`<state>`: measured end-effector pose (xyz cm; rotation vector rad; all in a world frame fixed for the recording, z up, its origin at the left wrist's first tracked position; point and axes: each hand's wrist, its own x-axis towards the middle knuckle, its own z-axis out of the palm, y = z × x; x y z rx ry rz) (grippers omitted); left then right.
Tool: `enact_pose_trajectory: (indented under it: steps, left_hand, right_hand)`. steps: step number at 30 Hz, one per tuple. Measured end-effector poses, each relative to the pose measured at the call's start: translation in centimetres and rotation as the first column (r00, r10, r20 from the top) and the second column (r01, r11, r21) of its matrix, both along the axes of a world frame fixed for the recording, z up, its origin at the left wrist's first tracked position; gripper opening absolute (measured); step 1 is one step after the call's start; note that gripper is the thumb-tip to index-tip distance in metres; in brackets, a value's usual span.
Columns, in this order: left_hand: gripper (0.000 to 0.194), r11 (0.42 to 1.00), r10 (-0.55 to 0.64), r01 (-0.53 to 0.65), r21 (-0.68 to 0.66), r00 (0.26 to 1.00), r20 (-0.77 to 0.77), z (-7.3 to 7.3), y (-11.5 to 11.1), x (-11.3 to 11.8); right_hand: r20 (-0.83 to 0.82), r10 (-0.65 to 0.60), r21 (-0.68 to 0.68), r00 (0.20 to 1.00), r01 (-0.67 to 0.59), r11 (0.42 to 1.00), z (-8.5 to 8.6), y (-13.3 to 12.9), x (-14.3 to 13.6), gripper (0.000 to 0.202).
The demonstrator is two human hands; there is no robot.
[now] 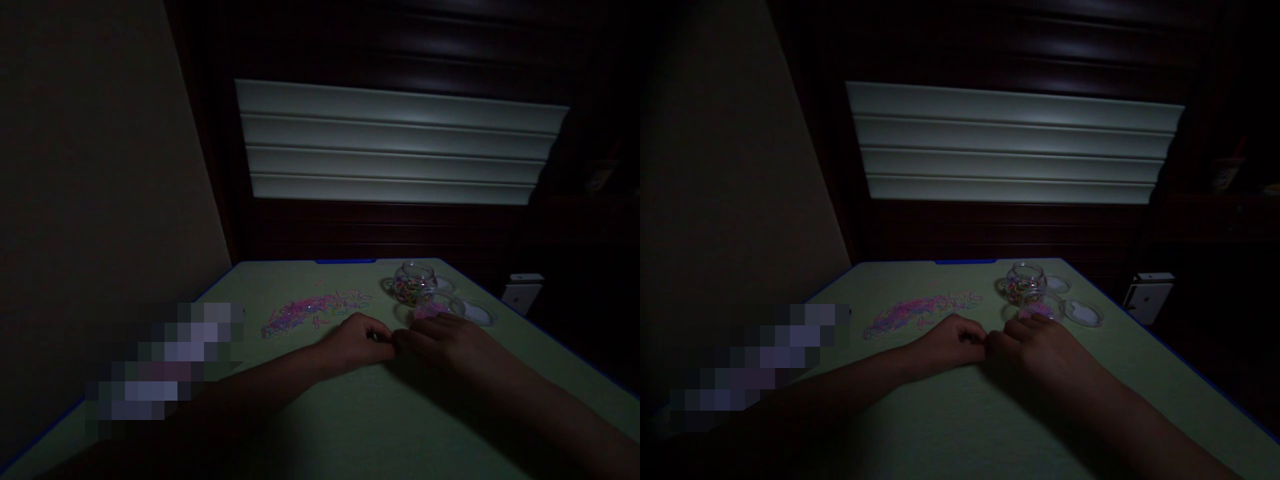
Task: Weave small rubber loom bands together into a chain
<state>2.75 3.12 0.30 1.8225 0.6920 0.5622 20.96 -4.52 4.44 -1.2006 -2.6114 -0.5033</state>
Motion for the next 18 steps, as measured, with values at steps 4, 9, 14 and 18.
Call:
enact_pose_trajectory:
  steps: [4,9,14,18]
  left_hand:
    - [0.015,1.0,0.004,-0.004,0.005,1.0,-0.001,0.32,-0.19,0.06]
    - [0.015,1.0,0.005,-0.004,0.008,1.0,-0.017,0.61,-0.35,0.06]
    - [0.016,1.0,0.02,-0.02,0.007,1.0,0.004,0.37,-0.25,0.1]
    - [0.016,0.999,0.042,-0.042,0.015,0.999,0.021,0.25,-0.28,0.14]
  right_hand:
    - [-0.006,0.027,0.018,1.0,-0.027,0.999,-0.33,0.19,0.26,0.021]
    - [-0.014,0.027,0.026,1.0,-0.026,0.999,-0.37,0.26,0.35,0.019]
    - [-0.009,0.01,0.014,1.0,-0.01,1.0,-0.04,0.07,0.14,0.017]
    - [0.014,-0.025,0.013,1.0,0.024,1.0,-0.01,0.17,0.36,0.018]
